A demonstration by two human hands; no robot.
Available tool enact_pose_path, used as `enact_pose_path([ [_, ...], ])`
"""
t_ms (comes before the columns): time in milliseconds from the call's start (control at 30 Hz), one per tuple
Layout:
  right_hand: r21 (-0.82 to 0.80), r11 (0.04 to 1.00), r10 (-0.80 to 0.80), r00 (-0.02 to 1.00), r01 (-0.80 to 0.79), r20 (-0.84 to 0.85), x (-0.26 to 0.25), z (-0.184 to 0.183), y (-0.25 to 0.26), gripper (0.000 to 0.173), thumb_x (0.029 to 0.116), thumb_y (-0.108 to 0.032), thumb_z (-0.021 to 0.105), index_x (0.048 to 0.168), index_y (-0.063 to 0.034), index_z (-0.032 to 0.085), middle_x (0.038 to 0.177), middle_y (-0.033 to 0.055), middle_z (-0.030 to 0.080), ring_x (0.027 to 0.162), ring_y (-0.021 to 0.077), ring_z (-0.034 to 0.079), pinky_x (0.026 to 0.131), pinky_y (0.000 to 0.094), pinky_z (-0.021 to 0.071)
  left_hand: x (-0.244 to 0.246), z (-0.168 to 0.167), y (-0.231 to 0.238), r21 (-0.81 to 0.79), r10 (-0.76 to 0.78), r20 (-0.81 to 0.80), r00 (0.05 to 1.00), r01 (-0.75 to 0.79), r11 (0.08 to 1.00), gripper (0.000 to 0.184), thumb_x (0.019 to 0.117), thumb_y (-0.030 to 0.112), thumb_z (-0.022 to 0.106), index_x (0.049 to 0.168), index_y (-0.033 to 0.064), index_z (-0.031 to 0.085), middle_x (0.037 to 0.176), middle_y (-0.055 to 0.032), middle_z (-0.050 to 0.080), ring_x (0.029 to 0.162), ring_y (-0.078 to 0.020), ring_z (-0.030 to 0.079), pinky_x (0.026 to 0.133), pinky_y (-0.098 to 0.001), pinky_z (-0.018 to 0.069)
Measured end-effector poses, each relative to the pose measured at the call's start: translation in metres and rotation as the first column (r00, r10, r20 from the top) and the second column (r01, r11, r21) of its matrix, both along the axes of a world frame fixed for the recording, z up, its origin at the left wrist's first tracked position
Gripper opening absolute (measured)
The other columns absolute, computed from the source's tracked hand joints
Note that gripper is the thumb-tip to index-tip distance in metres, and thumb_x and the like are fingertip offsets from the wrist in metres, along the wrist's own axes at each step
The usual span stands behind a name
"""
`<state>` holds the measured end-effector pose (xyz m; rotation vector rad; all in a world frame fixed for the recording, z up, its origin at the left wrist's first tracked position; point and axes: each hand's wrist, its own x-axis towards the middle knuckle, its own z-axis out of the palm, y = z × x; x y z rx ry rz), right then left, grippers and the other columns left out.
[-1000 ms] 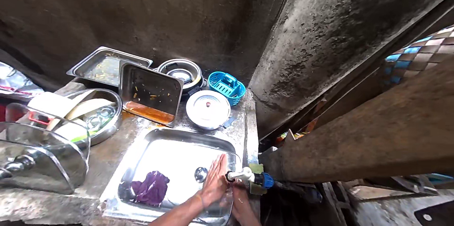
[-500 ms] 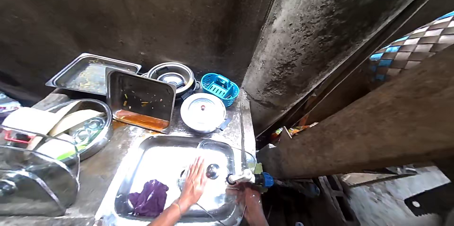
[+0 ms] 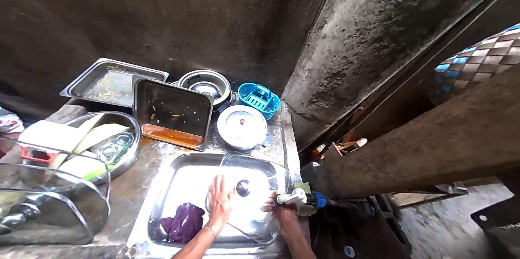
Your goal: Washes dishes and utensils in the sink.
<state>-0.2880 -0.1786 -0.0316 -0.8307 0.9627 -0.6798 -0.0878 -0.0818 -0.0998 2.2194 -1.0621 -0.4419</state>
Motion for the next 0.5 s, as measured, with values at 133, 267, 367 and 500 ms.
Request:
enact_pose_path([
  [133, 0.031, 0.998, -0.052, 0.999, 0.051, 0.010, 0.013, 0.003, 0.005, 0.036, 0.1122, -0.016, 0.029, 0.110, -0.0001, 0.062, 0.086, 0.0118, 0.075, 0.063, 0.0197, 0.073, 0.043, 0.0271, 0.0541, -0.055, -0.001, 0.020, -0.222, -0.105, 0.179, 0.978, 0.144, 0.964, 0.088, 0.1022, 0.058, 0.031, 0.151, -0.0158, 0.034, 0.159, -0.0344, 0.031, 0.150, -0.0492, 0.027, 0.122, -0.0645, 0.0184],
  [267, 0.044, 0.992, -0.115, 0.993, 0.115, -0.004, 0.013, 0.011, 0.009, 0.032, 0.1108, -0.010, 0.029, 0.110, 0.0004, 0.060, 0.081, 0.0131, 0.075, 0.059, 0.0205, 0.072, 0.041, 0.0272, 0.0529, -0.060, -0.003, 0.039, -0.251, -0.220, 0.246, 0.944, 0.281, 0.926, 0.089, 0.1046, 0.063, 0.027, 0.149, -0.0129, 0.041, 0.155, -0.0310, 0.040, 0.147, -0.0455, 0.036, 0.122, -0.0641, 0.0219],
  [367, 0.059, 0.992, -0.113, 0.993, 0.115, -0.040, 0.010, 0.011, 0.009, 0.031, 0.1113, -0.011, 0.030, 0.110, 0.0016, 0.059, 0.081, 0.0159, 0.075, 0.058, 0.0231, 0.072, 0.041, 0.0289, 0.0535, -0.020, -0.025, 0.037, -0.179, -0.154, 0.192, 0.969, 0.189, 0.966, 0.072, 0.1025, 0.043, 0.036, 0.149, -0.0114, 0.041, 0.157, -0.0301, 0.038, 0.148, -0.0465, 0.035, 0.119, -0.0645, 0.0253],
  [500, 0.093, 0.994, -0.044, 0.993, 0.054, -0.111, 0.006, 0.007, 0.010, 0.028, 0.1112, -0.011, 0.035, 0.111, 0.0032, 0.059, 0.085, 0.0169, 0.076, 0.059, 0.0221, 0.072, 0.042, 0.0279, 0.0520, 0.039, -0.020, 0.026, 0.071, 0.053, -0.146, 0.988, -0.043, 0.997, 0.063, 0.1049, 0.026, 0.041, 0.157, -0.0069, 0.027, 0.154, -0.0305, 0.042, 0.142, -0.0427, 0.044, 0.118, -0.0545, 0.0336],
])
